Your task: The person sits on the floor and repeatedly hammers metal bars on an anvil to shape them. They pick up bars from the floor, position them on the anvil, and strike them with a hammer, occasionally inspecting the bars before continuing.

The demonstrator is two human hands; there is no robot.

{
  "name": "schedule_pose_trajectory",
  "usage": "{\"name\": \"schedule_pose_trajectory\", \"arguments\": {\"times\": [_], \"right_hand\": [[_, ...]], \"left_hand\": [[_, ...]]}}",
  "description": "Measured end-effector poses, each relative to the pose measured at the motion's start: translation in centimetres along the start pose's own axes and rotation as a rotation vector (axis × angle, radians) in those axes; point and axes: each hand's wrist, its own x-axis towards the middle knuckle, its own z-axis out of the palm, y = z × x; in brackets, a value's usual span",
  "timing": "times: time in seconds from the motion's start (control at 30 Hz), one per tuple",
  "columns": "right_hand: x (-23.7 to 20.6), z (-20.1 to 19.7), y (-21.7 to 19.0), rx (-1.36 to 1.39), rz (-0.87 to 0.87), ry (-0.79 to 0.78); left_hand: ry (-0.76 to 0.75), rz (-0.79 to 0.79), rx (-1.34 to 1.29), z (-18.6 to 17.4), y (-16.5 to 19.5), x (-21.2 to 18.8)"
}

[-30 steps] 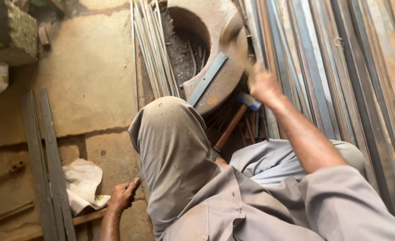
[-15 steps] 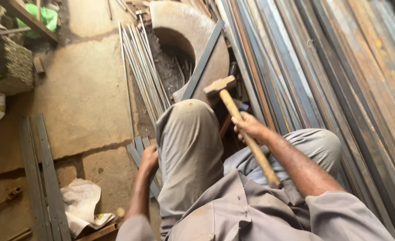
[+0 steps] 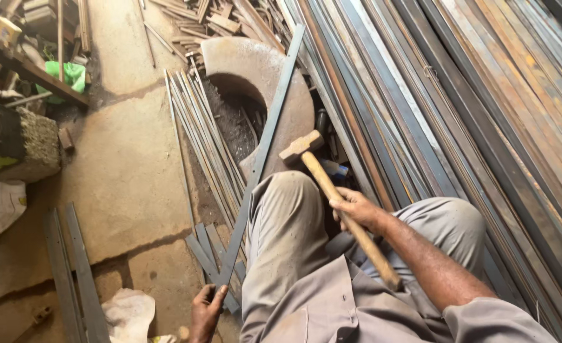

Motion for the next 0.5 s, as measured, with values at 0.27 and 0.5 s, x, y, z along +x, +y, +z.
{"name": "schedule_pose_trajectory", "arguments": {"times": [0.27, 0.5], "right_hand": [[1.7, 0.0, 0.7, 0.005, -0.008, -0.014], [2.1, -0.6, 2.2, 0.009, -0.043, 0.009]], "left_hand": [[0.171, 0.451, 0.359, 6.1, 9.1, 9.9], [0.148, 0.288, 0.552, 8.2, 16.0, 14.3]]}}
